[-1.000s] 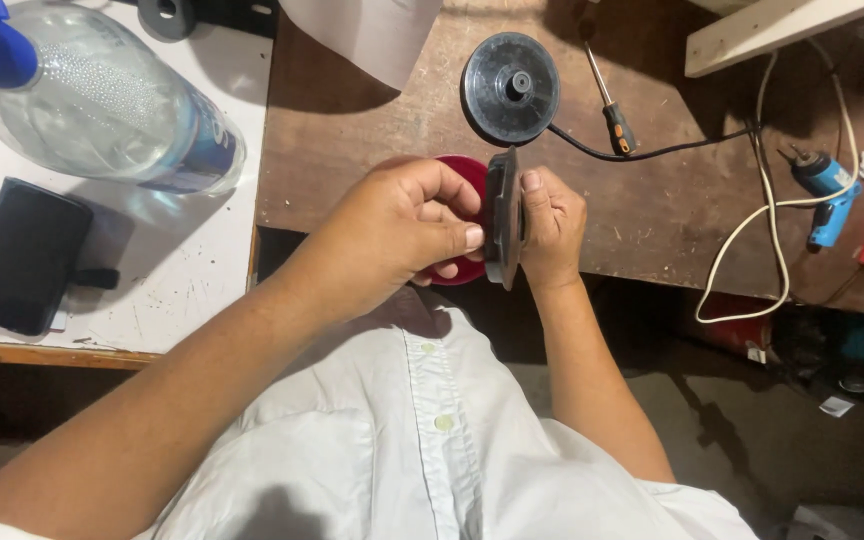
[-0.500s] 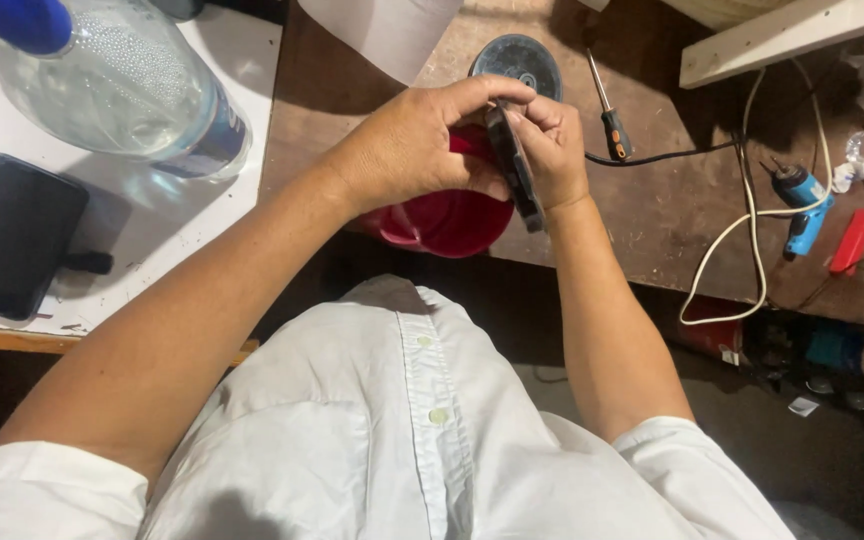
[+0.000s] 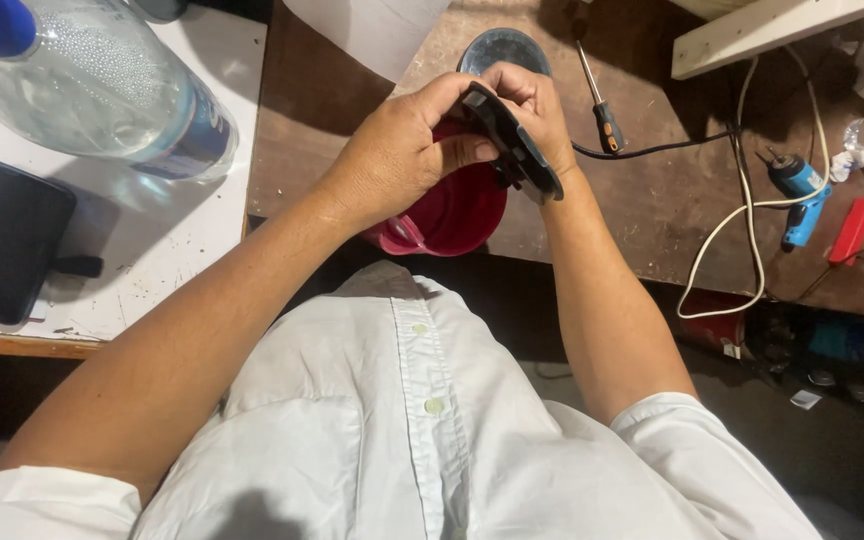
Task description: Assembling the handle and base components onto the body of an electric kettle.
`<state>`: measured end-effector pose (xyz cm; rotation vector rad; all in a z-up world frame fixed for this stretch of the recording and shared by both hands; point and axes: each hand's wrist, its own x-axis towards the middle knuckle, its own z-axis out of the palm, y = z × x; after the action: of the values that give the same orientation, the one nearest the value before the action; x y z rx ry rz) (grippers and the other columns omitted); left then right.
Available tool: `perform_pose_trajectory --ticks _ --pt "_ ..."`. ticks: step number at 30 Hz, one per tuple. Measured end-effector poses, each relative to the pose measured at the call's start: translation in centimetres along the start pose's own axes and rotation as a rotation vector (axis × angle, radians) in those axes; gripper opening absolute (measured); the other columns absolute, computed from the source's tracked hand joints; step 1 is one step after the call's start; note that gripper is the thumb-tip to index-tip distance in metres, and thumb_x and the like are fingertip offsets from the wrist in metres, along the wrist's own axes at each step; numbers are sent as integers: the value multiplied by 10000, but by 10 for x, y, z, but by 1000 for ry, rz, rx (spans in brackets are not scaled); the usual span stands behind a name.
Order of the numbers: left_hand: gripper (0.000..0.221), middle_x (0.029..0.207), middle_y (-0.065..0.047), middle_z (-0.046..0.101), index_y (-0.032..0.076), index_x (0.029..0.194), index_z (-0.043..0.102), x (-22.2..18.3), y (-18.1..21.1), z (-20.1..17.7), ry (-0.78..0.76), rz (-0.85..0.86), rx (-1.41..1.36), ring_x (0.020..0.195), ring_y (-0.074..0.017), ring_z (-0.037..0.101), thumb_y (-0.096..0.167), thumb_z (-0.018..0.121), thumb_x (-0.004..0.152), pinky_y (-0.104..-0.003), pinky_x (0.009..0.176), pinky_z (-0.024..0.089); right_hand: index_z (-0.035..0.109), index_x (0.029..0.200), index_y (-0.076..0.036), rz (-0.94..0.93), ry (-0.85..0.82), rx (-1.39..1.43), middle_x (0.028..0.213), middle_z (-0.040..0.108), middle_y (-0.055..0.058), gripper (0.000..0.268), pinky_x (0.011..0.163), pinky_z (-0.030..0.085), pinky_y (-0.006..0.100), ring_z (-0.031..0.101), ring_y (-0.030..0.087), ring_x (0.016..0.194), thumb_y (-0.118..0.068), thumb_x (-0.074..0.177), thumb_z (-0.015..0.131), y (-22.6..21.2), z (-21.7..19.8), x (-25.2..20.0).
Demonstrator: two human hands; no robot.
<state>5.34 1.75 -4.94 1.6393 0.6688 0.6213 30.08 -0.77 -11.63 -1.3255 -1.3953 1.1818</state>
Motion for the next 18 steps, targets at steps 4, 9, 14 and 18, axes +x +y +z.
perform_pose_trajectory --ticks 4,9,14,18 --pt "261 1120 27 894 167 1311 705 1 2 -1 -7 -3 -8 1069 -174 865 305 829 1128 -323 999 660 733 1011 -123 3 -56 60 938 717 -27 115 831 562 262 658 90 886 -190 1099 699 -2 -1 2" --pt "231 1101 69 853 218 1171 758 3 -1 0 5 -77 -27 1067 -127 810 329 924 1056 -300 993 605 748 1056 -91 56 19 -12 964 749 10 136 840 624 292 722 132 914 -119 1074 616 3 1 5" --pt "251 1197 4 867 185 1284 738 -14 -2 7 50 -2 -17 1134 -181 848 286 877 1100 -333 1023 656 761 1149 -88 65 -23 68 1062 777 33 188 934 644 306 756 151 990 -177 1032 644 7 6 8" --pt "344 1288 -36 781 143 1385 697 -35 -13 19 174 80 46 1192 -233 765 352 825 1143 -373 1042 614 793 1147 -93 89 -93 184 1000 769 1 222 774 579 242 710 99 848 -185 951 742 15 17 22"
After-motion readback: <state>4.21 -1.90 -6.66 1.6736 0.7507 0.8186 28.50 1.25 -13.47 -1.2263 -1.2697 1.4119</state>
